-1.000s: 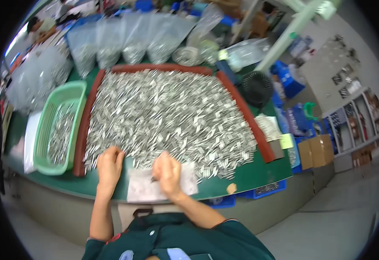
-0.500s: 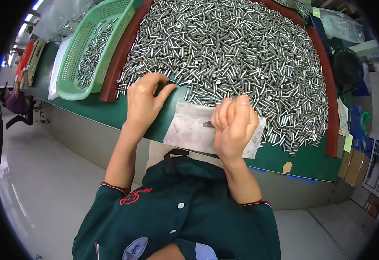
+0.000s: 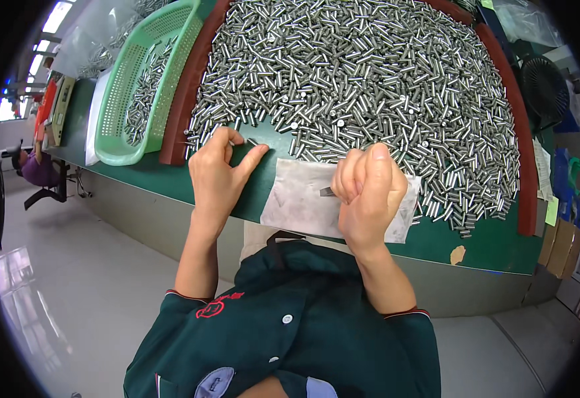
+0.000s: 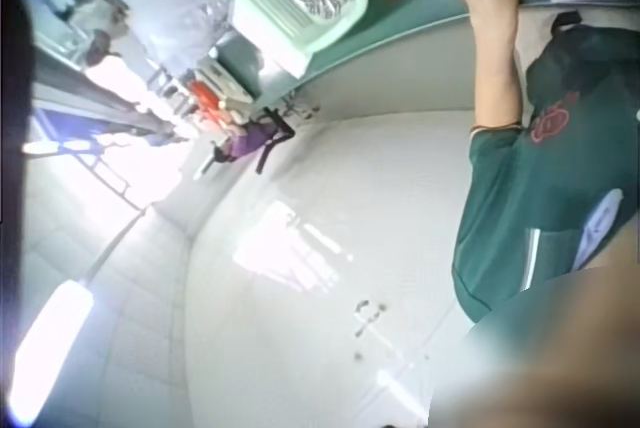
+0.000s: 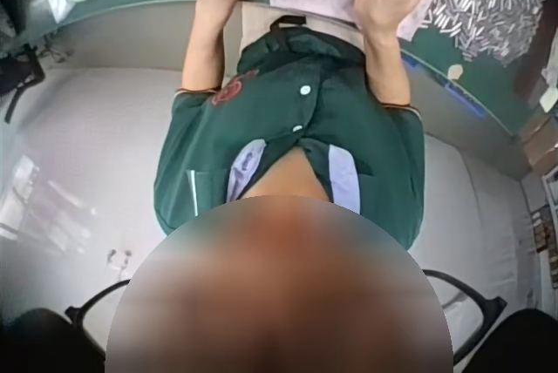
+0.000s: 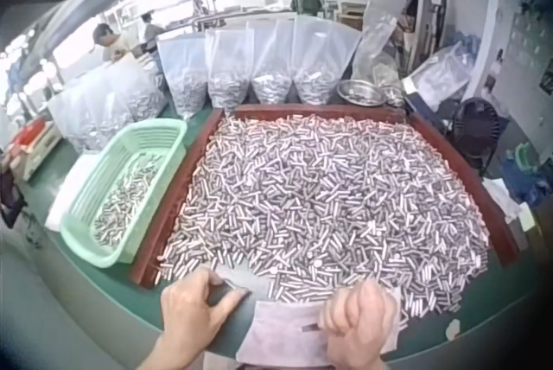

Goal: The recorder is inspecting and sorting small metal screws from a large pile into a separate tray.

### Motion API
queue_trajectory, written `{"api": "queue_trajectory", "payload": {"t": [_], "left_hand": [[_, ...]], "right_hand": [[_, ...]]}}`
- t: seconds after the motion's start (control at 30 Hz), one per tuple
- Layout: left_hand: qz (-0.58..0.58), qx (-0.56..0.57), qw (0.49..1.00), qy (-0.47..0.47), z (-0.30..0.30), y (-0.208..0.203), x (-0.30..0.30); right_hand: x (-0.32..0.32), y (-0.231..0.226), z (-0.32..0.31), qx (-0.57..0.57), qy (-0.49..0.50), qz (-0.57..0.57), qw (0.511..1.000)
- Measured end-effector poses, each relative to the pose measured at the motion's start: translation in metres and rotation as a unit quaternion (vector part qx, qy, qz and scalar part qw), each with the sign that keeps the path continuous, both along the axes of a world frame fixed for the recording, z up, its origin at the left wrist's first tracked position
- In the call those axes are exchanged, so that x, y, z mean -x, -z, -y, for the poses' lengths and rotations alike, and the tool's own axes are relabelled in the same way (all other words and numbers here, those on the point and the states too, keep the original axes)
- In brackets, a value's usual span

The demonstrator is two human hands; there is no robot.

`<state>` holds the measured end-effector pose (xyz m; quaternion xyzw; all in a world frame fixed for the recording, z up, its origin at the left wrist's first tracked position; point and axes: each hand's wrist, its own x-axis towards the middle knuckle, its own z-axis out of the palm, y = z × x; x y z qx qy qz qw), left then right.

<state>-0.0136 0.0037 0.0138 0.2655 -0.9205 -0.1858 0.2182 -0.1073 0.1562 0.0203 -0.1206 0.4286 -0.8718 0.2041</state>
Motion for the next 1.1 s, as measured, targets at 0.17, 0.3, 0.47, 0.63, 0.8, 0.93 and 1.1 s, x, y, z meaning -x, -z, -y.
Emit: {"api": "queue_trajectory", "payload": {"t": [0.17,0.3,0.47,0.63,0.8,0.93,1.1], "left_hand": [[0.024,0.009,1.000,0.009,0.001,0.000,0.003],[0.025,-0.025,0.999,0.040,0.005,0.000,0.003],[-0.018,-0.237,0.971,0.036,0.009,-0.005,-0.003],[-0.181,-0.718,0.665,0.097,0.009,-0.004,-0.004],[-0.185,-0.739,0.640,0.102,0.011,0.008,-0.008],[-0.190,-0.748,0.626,0.111,0.014,0.012,-0.007],[-0.201,-0.753,0.616,0.115,0.014,0.013,-0.007]], "right_hand": [[0.000,-0.001,0.000,0.002,0.001,0.003,1.000],[0.001,-0.001,0.000,0.000,0.000,0.009,1.000],[0.000,-0.002,0.000,-0.006,-0.005,0.011,1.000],[0.000,-0.002,0.004,-0.014,-0.014,0.002,1.000],[0.001,-0.002,0.002,-0.005,-0.002,0.015,1.000],[0.001,-0.003,0.001,-0.007,0.000,0.014,1.000],[0.002,-0.003,0.001,-0.006,0.002,0.023,1.000]]}}
